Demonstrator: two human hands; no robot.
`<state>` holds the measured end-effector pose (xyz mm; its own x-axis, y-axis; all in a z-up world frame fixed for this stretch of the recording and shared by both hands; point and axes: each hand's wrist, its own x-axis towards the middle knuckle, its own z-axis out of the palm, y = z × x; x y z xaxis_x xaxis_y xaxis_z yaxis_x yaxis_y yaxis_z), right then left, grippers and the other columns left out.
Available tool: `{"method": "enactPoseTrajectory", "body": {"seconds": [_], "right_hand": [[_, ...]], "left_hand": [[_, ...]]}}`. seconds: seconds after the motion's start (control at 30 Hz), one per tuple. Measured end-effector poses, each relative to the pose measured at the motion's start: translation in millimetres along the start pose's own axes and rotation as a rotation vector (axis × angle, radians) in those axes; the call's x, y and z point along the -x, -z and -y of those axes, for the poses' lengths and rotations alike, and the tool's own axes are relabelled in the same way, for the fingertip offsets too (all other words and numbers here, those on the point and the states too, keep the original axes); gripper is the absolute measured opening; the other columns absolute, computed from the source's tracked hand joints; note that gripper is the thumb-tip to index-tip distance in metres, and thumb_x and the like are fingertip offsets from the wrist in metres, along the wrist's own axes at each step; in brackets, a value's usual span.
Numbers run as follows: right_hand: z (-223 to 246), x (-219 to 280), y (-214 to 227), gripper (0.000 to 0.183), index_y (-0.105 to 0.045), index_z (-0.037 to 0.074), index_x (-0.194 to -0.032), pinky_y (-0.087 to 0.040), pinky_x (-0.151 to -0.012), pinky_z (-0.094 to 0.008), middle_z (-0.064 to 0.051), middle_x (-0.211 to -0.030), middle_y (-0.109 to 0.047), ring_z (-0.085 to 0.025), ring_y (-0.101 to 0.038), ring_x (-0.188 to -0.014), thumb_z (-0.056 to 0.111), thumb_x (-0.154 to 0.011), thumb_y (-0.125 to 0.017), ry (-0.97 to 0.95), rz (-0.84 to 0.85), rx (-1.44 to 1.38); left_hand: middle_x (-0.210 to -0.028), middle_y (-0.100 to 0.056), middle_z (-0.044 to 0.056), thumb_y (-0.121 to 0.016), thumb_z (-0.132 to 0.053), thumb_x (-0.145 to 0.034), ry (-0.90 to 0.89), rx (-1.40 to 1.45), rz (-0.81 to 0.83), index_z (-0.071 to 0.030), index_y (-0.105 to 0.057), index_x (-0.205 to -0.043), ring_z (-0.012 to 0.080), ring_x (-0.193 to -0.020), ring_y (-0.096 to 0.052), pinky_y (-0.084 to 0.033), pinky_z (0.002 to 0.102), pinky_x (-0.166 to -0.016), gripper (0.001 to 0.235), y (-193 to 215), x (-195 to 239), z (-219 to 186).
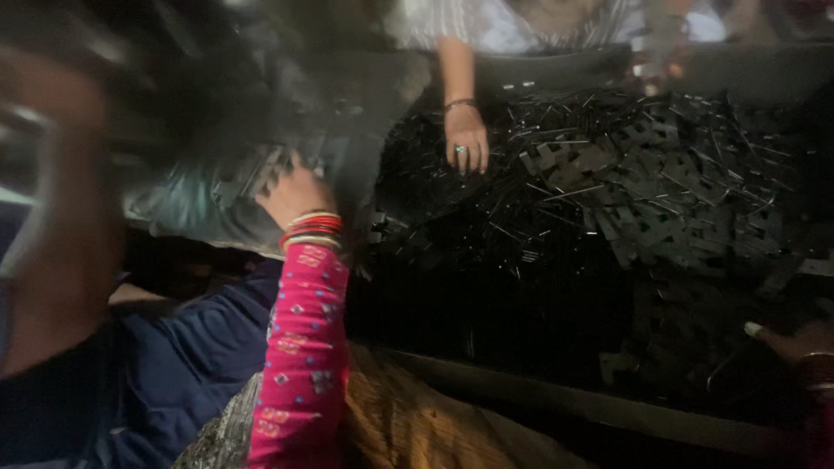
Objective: The person sorts through a large bin of metal components by hand, picking up individual pieces and moving them into a pile or toward the edge of the bin.
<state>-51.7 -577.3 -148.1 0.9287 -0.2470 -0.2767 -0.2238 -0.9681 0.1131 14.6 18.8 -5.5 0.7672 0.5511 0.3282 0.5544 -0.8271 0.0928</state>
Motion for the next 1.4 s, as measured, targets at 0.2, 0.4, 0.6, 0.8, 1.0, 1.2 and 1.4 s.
{"method": "enactPoseTrajectory", "body": {"seconds": [0.2,0.4,0.6,0.8,1.0,1.2,1.4], "right_hand": [[-13,5,10,0.057,-0.065,0.01,-0.125,-0.058,-0.076,-0.049,-0.018,-0.108,-0.072,-0.037,-0.072,-0.095,0.043,-0.079,-0.071,0.016,-0.041,0.022],[-11,33,30,0.057,-0.064,0.012,-0.127,-0.058,-0.075,-0.049,-0.017,-0.109,-0.072,-0.036,-0.071,-0.096,0.037,-0.077,-0.072,0.031,-0.084,0.006],[-30,57,43,0.058,-0.062,0.014,-0.13,-0.058,-0.073,-0.048,-0.015,-0.109,-0.071,-0.036,-0.071,-0.096,0.03,-0.075,-0.073,0.21,-0.302,-0.089],[146,85,46,0.078,-0.039,0.021,-0.153,-0.059,-0.077,-0.047,-0.015,-0.121,-0.061,-0.033,-0.064,-0.107,0.028,-0.082,-0.069,0.725,-0.003,0.041],[271,105,3,0.04,-0.059,0.025,-0.136,-0.057,-0.076,-0.054,-0.02,-0.111,-0.068,-0.041,-0.069,-0.096,0.026,-0.096,-0.056,1.039,0.061,-0.034],[224,88,25,0.045,-0.054,0.032,-0.144,-0.059,-0.076,-0.052,-0.02,-0.105,-0.07,-0.039,-0.072,-0.094,0.019,-0.103,-0.043,0.93,0.14,0.259],[177,85,61,0.074,-0.045,0.031,-0.15,-0.059,-0.071,-0.049,-0.02,-0.108,-0.066,-0.039,-0.069,-0.092,0.01,-0.082,-0.065,1.036,0.142,0.228]], "left_hand": [[-0.107,-0.074,0.011,-0.072,-0.037,-0.089,-0.419,0.134,-0.041,-0.016,-0.068,-0.112,0.0341,-0.101,-0.07,-0.049,0.056,-0.088,0.032,29,75,-86],[-0.098,-0.075,0.011,-0.076,-0.032,-0.086,-0.675,0.494,0.05,-0.014,-0.068,-0.112,0.0348,-0.089,-0.071,-0.051,0.052,-0.084,0.033,40,113,-110],[-0.101,-0.075,0.011,-0.075,-0.022,-0.083,-0.693,0.59,0.001,-0.015,-0.068,-0.116,0.0342,-0.092,-0.072,-0.052,0.05,-0.082,0.035,37,108,-102],[-0.103,-0.075,0.013,-0.074,-0.023,-0.082,-0.709,0.598,0.067,-0.015,-0.069,-0.118,0.0352,-0.087,-0.072,-0.054,0.053,-0.081,0.037,39,116,-107],[-0.099,-0.074,0.014,-0.071,-0.027,-0.086,-0.786,0.555,0.198,-0.015,-0.069,-0.118,0.0359,-0.085,-0.072,-0.055,0.05,-0.081,0.034,28,131,-118],[-0.093,-0.073,0.014,-0.072,-0.024,-0.084,-0.842,0.553,0.178,-0.013,-0.07,-0.11,0.0369,-0.083,-0.071,-0.055,0.051,-0.078,0.029,11,139,-112],[-0.085,-0.073,0.015,-0.074,-0.028,-0.085,-0.882,0.462,0.241,-0.011,-0.068,-0.095,0.0365,-0.08,-0.072,-0.056,0.051,-0.074,0.02,8,143,-108]]}}
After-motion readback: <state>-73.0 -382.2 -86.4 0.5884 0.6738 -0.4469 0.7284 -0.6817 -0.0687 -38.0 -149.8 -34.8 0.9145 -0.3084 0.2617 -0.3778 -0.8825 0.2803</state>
